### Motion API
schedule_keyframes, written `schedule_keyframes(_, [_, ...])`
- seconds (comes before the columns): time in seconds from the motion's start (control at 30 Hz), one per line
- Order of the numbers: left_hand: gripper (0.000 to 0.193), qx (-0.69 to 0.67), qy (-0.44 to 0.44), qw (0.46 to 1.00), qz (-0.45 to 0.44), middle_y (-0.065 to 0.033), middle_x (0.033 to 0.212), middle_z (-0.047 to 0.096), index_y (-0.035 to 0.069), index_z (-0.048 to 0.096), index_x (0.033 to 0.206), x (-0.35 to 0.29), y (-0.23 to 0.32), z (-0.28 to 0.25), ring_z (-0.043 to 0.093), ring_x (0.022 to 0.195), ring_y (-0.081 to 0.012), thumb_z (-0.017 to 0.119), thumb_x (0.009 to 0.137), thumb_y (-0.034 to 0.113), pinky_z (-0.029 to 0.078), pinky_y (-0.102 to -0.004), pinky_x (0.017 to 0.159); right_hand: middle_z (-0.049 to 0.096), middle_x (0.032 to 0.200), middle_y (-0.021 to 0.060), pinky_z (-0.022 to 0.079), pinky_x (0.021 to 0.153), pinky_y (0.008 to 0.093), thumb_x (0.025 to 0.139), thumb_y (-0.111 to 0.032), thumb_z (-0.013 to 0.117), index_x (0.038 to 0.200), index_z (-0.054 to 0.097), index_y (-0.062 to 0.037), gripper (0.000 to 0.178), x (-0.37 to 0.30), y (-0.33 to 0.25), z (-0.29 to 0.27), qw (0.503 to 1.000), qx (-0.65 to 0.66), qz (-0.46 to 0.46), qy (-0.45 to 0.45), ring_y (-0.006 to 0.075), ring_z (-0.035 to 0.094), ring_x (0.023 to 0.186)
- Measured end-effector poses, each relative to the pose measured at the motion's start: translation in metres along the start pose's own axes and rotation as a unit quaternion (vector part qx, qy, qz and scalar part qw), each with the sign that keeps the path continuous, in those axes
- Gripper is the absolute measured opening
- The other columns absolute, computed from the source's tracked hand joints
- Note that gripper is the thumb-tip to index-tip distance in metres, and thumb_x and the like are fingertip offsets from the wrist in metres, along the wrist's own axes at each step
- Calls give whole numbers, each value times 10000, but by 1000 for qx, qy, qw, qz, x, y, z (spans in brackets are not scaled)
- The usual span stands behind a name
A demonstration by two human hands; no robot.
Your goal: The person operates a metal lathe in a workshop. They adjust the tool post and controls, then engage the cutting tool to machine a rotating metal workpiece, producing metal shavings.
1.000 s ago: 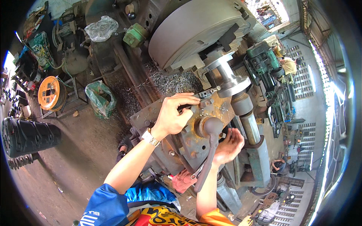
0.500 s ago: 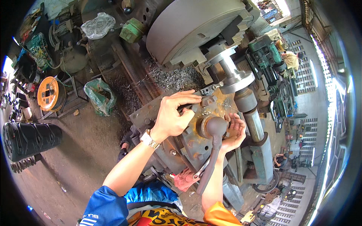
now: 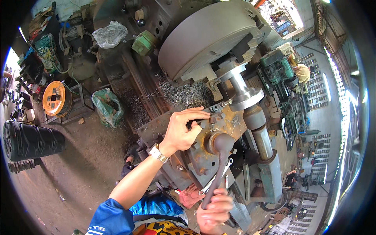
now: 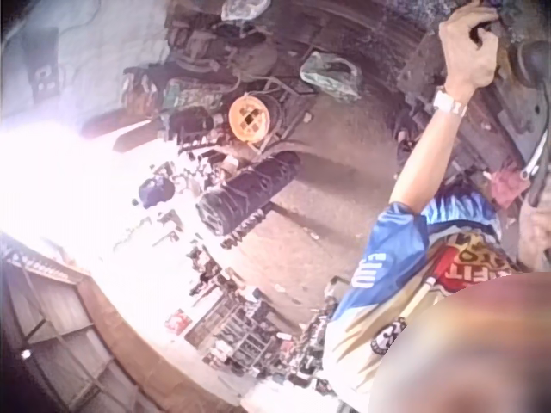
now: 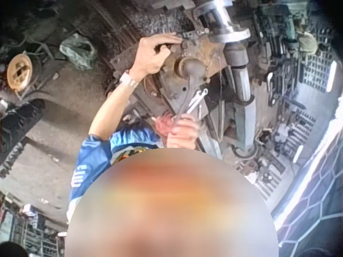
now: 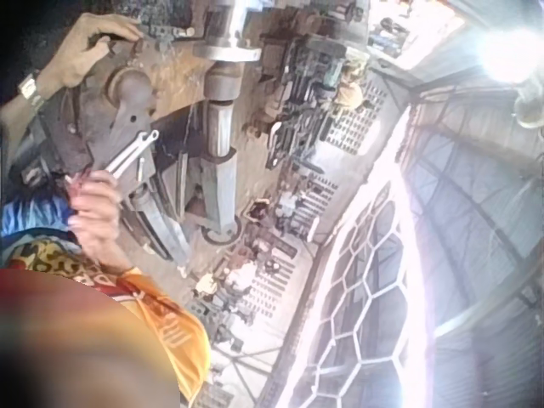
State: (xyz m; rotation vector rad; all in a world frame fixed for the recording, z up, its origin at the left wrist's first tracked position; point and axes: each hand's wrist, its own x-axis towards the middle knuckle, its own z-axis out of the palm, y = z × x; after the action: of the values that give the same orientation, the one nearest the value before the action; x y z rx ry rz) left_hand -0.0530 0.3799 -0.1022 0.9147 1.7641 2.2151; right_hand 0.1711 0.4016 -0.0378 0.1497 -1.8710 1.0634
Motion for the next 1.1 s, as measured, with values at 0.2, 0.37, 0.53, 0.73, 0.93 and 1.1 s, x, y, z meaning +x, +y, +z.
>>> schedule_keyframes(0.2, [577, -195, -26, 980, -26, -191, 1434, 530, -45, 478, 1402, 7, 1, -12, 492, 1349, -314, 405, 1046, 403, 328, -430, 1170, 563, 1428, 131, 327, 1148, 491, 832, -172, 654, 1101, 687, -53, 295, 53, 13, 18, 881, 37, -81, -465, 274, 494, 1327])
schedule_keyframes(0.37, [558, -317, 87, 944, -9, -259, 1403, 529, -45, 441, 1397, 8, 7, -67, 498, 1334, -347, 339, 1044, 374, 333, -458, 1170, 598, 1331, 149, 385, 1110, 494, 785, -149, 683, 1021, 684, 7, 283, 104, 45, 47, 857, -44, -183, -479, 310, 540, 1245])
schedule_keyframes(0.53, [515, -289, 138, 946, 38, -277, 1362, 553, -64, 466, 1347, -7, 26, -111, 538, 1288, -358, 378, 1025, 328, 369, -473, 1145, 596, 1362, 91, 416, 1066, 468, 750, -83, 665, 947, 733, -80, 209, 169, 70, 56, 830, -251, -176, -465, 307, 529, 1257])
schedule_keyframes(0.73, [410, -157, 111, 981, 23, -231, 1280, 606, -74, 528, 1270, -21, 52, -96, 574, 1241, -309, 486, 991, 224, 444, -448, 1067, 607, 1372, 37, 392, 1085, 471, 768, -115, 662, 999, 796, -212, 284, 198, 116, 37, 840, -362, -114, -388, 265, 508, 1304])
schedule_keyframes(0.93, [348, -75, 91, 993, 20, -215, 1237, 627, -85, 570, 1210, -31, 68, -86, 603, 1197, -296, 507, 986, 173, 471, -442, 1039, 612, 1348, 55, 398, 1087, 506, 737, -40, 634, 857, 743, -109, 176, 209, 154, -56, 807, -464, -65, -359, 302, 474, 1356])
schedule_keyframes(1.1, [305, -60, 86, 994, 11, -197, 1187, 654, -84, 602, 1164, -38, 84, -75, 626, 1138, -275, 524, 966, 134, 494, -416, 1017, 661, 1059, 174, 499, 829, 463, 835, -86, 622, 1021, 621, -39, 192, 159, 105, -140, 832, -371, 136, -391, 378, 637, 965])
